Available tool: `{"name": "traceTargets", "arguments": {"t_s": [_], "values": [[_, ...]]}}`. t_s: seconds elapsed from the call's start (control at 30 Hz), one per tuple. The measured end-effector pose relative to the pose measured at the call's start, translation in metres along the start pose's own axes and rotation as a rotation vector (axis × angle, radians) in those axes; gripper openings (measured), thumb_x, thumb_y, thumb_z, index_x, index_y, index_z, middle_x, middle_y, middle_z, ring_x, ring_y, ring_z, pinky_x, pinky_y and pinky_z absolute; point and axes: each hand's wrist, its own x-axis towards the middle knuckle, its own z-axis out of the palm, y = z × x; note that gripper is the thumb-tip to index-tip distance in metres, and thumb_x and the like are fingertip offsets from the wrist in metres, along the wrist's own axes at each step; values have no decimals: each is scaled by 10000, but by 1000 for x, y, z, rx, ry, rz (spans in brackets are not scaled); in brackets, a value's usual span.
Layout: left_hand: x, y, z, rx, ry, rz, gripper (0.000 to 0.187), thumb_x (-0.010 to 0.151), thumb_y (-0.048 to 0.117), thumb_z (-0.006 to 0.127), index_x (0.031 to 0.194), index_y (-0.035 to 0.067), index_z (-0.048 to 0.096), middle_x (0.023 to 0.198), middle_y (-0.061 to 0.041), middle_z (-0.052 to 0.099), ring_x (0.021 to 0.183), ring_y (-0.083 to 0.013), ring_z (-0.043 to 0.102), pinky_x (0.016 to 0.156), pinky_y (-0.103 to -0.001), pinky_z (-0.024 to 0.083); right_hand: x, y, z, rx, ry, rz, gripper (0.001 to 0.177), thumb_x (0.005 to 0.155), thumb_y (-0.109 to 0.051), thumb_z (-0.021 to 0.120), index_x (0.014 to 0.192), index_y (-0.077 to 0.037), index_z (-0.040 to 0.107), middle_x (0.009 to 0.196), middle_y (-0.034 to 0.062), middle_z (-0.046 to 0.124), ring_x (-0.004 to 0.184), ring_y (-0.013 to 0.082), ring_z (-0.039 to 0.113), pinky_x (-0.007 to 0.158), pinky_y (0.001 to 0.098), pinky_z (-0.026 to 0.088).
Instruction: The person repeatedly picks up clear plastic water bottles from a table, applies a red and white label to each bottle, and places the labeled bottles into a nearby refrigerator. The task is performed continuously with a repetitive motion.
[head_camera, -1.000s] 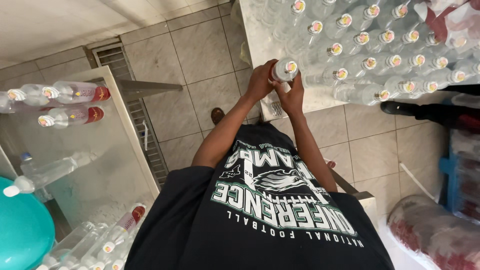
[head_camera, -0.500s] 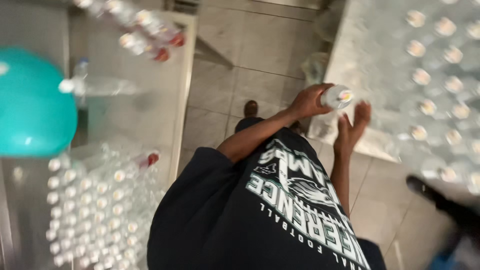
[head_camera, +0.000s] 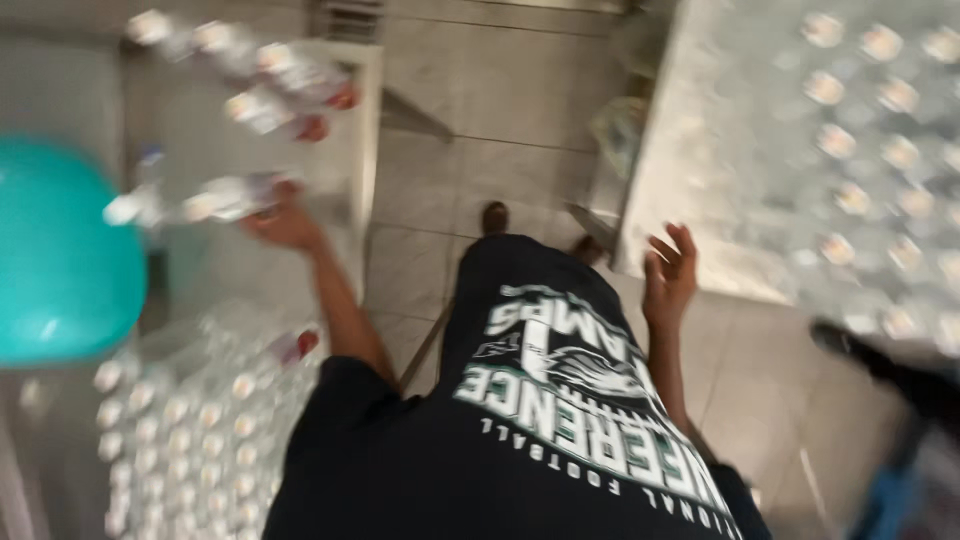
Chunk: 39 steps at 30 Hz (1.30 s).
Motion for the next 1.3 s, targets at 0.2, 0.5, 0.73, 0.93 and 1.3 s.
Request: {"name": "traceTargets", "arguments": {"t_s": [0.2,0.5,0.73,0.93,1.3], "values": [[77,15,62,-310,96,143,960,667,199,1247,1388,63,628,1191,-209,869,1023,-301,889,904,-404,705,7,-60,-17,-249,508,-4,304,1111,-73,645,1414,-47,637,1247,106,761,1013,236,800,832,338,639],[82,35,96,-611,-194,164,549,714,-268,847,1127,33,647,1041,-253,815,909,-352,847,650,-487,787,53,-25,-84,-265,732,378,934,948,-314,954,1641,-103,364,1671,184,503,1527,378,511,1121,468,582],[40,-1,51,-542,-439,-140,1366,958,-174,1043,1769,328,66,1868,-141,155,1731,-359,249,1301,-595,420,57,10,-64,-278,879,317,784,790,-241,1028,1405,-53,579,1030,96,626,940,210,652,947,381,727],[-169,82,-8,-72,-174,417,738,1117,621,630,1582,76,450,1535,-180,577,1421,-375,627,1236,-524,516,31,25,-32,-294,618,304,827,789,-294,1041,1420,-12,587,1212,131,790,1028,205,787,927,327,693],[-448,338,2,-405,-2101,766,1190,923,288,936,1757,128,102,1768,-235,311,1620,-398,355,1289,-490,376,93,55,-221,-1107,511,13,301,1079,-294,551,1104,-62,741,828,66,718,659,256,674,522,398,430]]}}
